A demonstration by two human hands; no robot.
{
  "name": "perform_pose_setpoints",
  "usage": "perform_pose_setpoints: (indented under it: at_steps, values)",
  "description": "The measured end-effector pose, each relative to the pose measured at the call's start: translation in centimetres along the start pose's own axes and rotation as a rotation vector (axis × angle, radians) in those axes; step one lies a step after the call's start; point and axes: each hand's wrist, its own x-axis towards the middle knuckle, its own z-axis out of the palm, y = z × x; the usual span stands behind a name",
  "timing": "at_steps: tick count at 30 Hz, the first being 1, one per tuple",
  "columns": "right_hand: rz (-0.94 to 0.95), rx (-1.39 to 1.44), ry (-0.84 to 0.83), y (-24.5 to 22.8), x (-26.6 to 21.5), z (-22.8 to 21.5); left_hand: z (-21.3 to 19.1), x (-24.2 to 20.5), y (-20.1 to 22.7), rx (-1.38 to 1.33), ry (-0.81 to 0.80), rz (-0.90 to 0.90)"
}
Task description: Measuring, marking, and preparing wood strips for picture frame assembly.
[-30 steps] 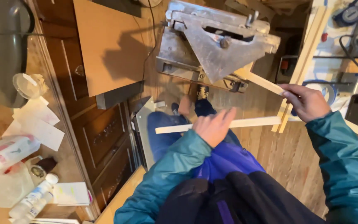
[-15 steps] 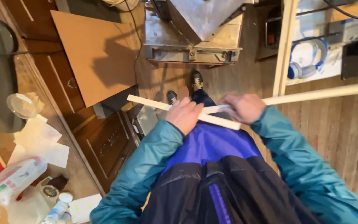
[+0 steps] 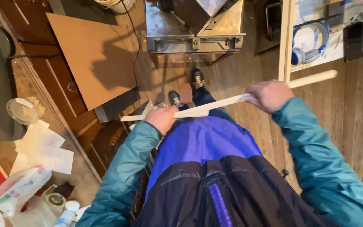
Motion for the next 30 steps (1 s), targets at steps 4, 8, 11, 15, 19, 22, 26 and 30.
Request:
perform_pose_setpoints:
  at_steps: [4, 8, 11, 15, 19, 22, 26, 30]
  values:
    - [-0.082, 0.015, 0.045, 0.1, 0.1, 0.5, -1.6, -0.2, 0.4, -0.014, -0.044, 0.046]
    - [0.039, 0.086, 0.046, 7.9, -3.9, 0.8, -3.0, -3.5, -5.8, 0.091, -0.185, -0.169]
    - [0.222, 0.037, -0.043, 12.3, -8.8, 1.3, -3.8, -7.8, -11.7, 0.119, -0.035, -0.304]
    - [0.313, 0.176, 0.043, 10.3, -9.1, 6.1, -4.3, -9.3, -8.5, -0.223, 0.198, -0.155]
    - [0.089, 0.417, 0.242, 2.0, -2.5, 9.9, -4.1, -5.6, -1.6, -0.603, 0.147, -0.001]
    - [-0.143, 0.583, 0.368, -5.1, 2.0, 8.4, -3.1, -3.3, -0.8, -0.812, 0.355, 0.205]
    - [-0.355, 0.705, 0.365, -11.4, 5.2, 4.0, -5.9, -2.8, 1.4, -1.108, 0.644, 0.249]
    - [-0.468, 0.498, 0.677, -15.0, 4.8, -0.8, -6.0, -2.1, 3.2, -1.249, 0.890, 0.201]
